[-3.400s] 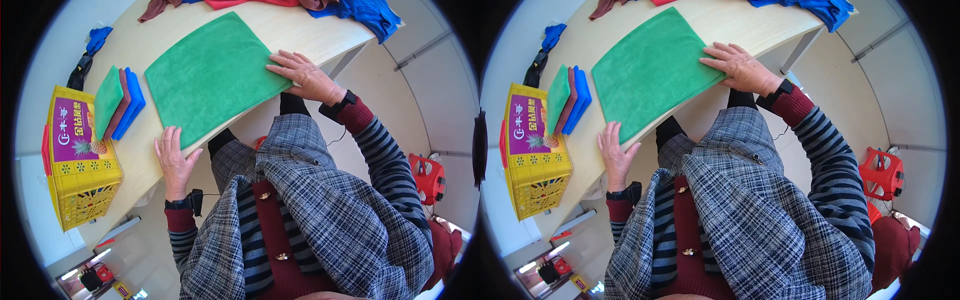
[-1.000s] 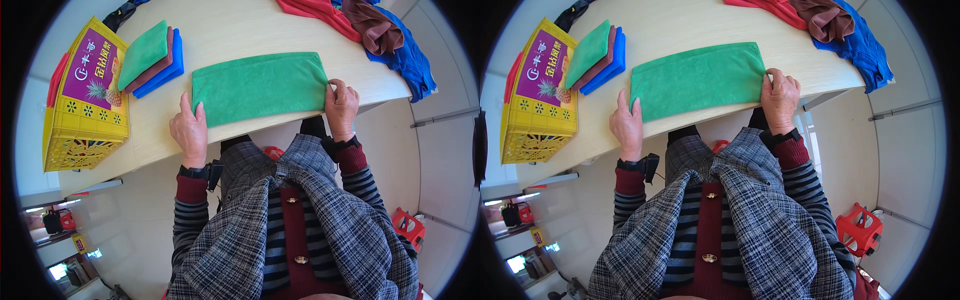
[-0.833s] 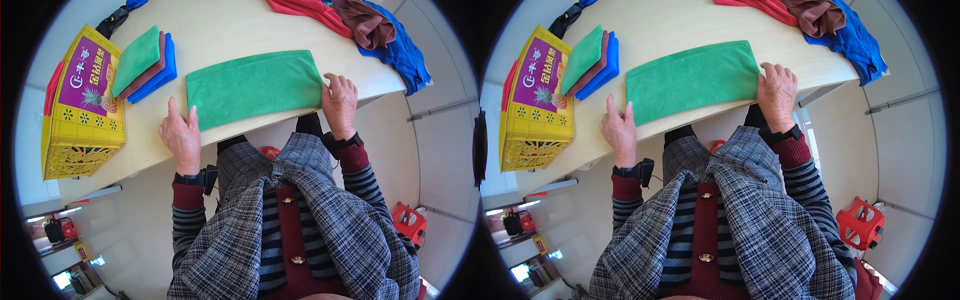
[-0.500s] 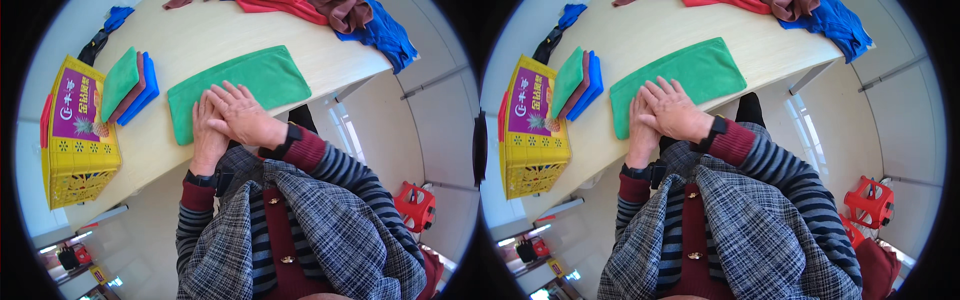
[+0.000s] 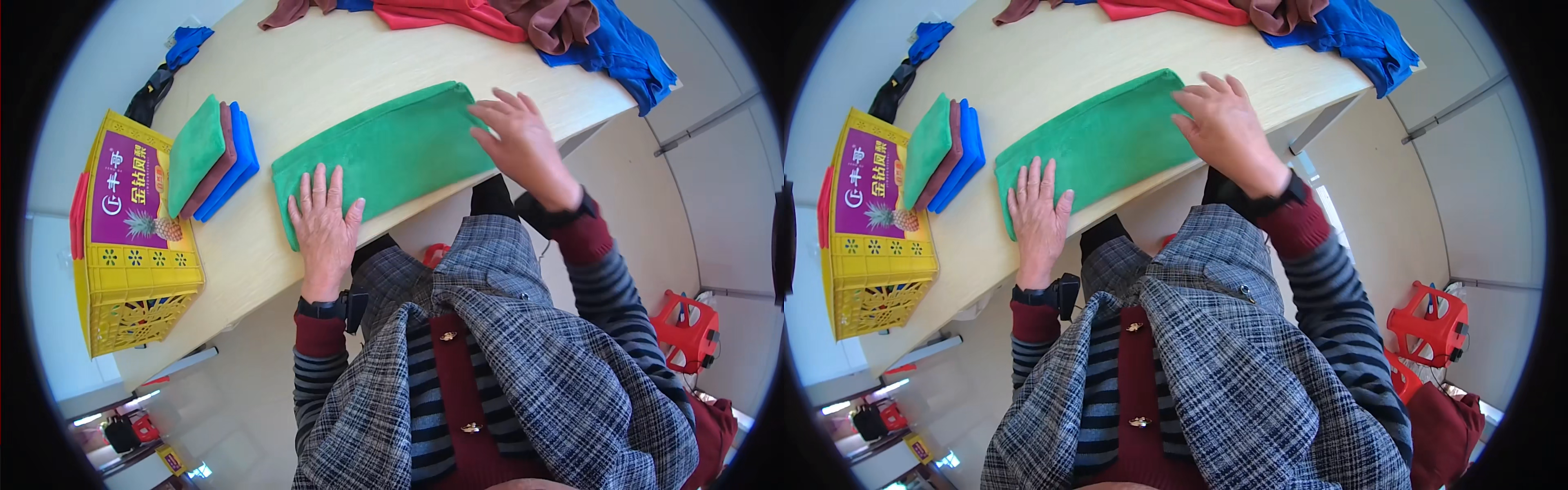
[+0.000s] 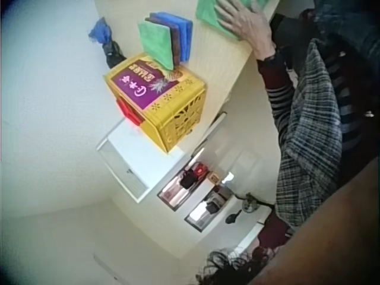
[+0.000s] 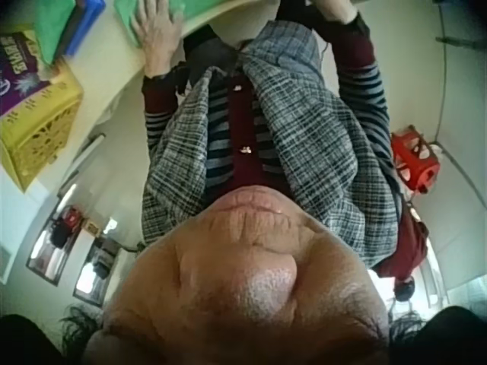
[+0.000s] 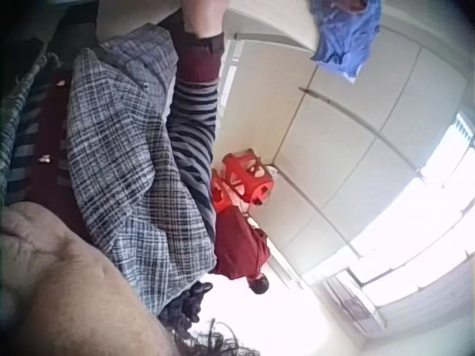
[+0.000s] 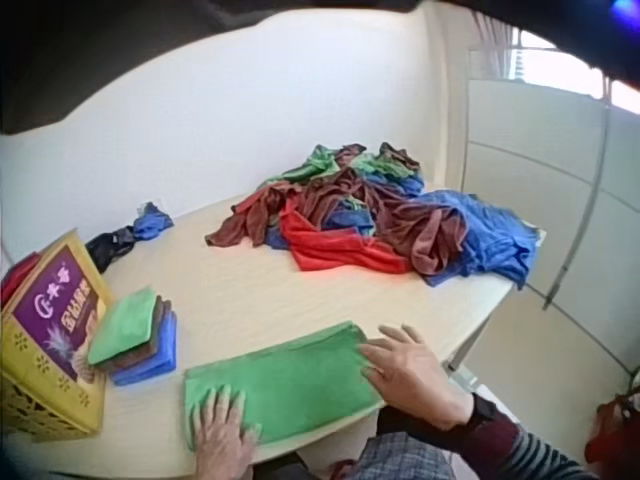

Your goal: Fold several colored cloths into rectangular shapes and stack them on a table.

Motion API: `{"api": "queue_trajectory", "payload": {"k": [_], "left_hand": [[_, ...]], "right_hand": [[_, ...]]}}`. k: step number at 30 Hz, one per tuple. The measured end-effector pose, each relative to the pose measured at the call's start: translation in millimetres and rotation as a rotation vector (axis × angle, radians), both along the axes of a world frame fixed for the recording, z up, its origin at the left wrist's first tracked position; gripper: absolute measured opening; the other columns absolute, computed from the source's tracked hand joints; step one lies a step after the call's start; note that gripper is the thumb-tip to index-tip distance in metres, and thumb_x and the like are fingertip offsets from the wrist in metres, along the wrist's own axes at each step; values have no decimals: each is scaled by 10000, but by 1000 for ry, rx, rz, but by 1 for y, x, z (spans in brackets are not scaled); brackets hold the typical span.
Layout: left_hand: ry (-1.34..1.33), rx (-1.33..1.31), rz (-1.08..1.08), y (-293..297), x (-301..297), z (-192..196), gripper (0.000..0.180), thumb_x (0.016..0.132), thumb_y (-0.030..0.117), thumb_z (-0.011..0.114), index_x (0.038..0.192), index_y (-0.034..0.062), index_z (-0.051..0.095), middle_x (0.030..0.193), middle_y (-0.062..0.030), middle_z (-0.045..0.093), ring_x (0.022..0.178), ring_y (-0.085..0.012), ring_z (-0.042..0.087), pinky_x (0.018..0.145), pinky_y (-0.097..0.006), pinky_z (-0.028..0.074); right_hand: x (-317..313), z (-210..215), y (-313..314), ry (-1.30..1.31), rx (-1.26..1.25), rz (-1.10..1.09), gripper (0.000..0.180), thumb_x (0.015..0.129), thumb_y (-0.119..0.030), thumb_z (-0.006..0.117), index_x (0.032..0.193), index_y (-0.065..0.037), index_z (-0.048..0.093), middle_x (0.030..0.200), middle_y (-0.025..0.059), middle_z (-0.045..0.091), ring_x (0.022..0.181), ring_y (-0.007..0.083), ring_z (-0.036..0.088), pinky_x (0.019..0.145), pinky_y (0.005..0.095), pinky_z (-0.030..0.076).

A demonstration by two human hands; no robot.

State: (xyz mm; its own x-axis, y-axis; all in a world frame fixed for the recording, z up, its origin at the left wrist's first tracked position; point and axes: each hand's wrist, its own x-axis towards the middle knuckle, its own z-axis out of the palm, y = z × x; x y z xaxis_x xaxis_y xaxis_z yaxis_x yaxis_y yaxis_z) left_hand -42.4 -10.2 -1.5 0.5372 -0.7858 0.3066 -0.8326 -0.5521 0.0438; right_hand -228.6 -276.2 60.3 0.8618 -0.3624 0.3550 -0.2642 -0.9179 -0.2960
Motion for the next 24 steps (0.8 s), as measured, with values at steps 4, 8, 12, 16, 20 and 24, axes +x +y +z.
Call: {"api": "queue_trajectory", "payload": {"k": [4, 8, 12, 16, 20, 24], "left_hand": [[-29, 11, 13, 1, 2, -9, 603, 975, 448, 567, 1476, 125, 477, 1556, -127, 408, 1441, -354, 346, 1174, -574, 229], [-51, -34, -22, -6, 7, -9, 604, 961, 443, 592, 1464, 124, 491, 1546, -130, 419, 1430, -357, 359, 1164, -581, 239], [5, -74, -6, 11, -6, -2, 602, 955, 440, 602, 1455, 120, 504, 1542, -135, 423, 1426, -364, 361, 1158, -586, 243], [-11, -85, -17, 1, -5, 5, 596, 956, 441, 600, 1448, 116, 512, 1537, -138, 428, 1425, -368, 362, 1156, -589, 242], [3, -75, -12, 3, -7, 2, 595, 969, 445, 577, 1459, 117, 499, 1543, -141, 420, 1429, -371, 353, 1165, -579, 230], [11, -35, -7, 2, -5, 1, 599, 982, 451, 554, 1475, 120, 479, 1553, -144, 407, 1437, -373, 342, 1175, -566, 217]], "right_hand": [[-39, 144, 68, -306, 333, 631, 235, 973, -174, 565, 1050, -9, 713, 881, 119, 708, 854, 277, 695, 745, 417, 551], [-60, 157, 143, -439, -127, 410, 117, 825, -85, 654, 934, -62, 690, 725, 99, 663, 594, 177, 613, 555, 315, 501], [-179, 143, 49, -451, -98, 497, 129, 835, -100, 645, 956, -76, 686, 730, 99, 662, 598, 181, 615, 556, 318, 504], [-136, 144, 63, -499, -89, 520, 142, 845, -115, 636, 977, -90, 682, 736, 99, 661, 602, 184, 616, 558, 322, 508], [-111, 147, 81, -540, -94, 545, 155, 855, -130, 627, 999, -104, 677, 742, 99, 661, 607, 188, 618, 559, 325, 512], [-118, 148, 72, -558, -52, 529, 167, 864, -145, 618, 1020, -118, 673, 747, 99, 660, 611, 191, 620, 561, 328, 516]]}}
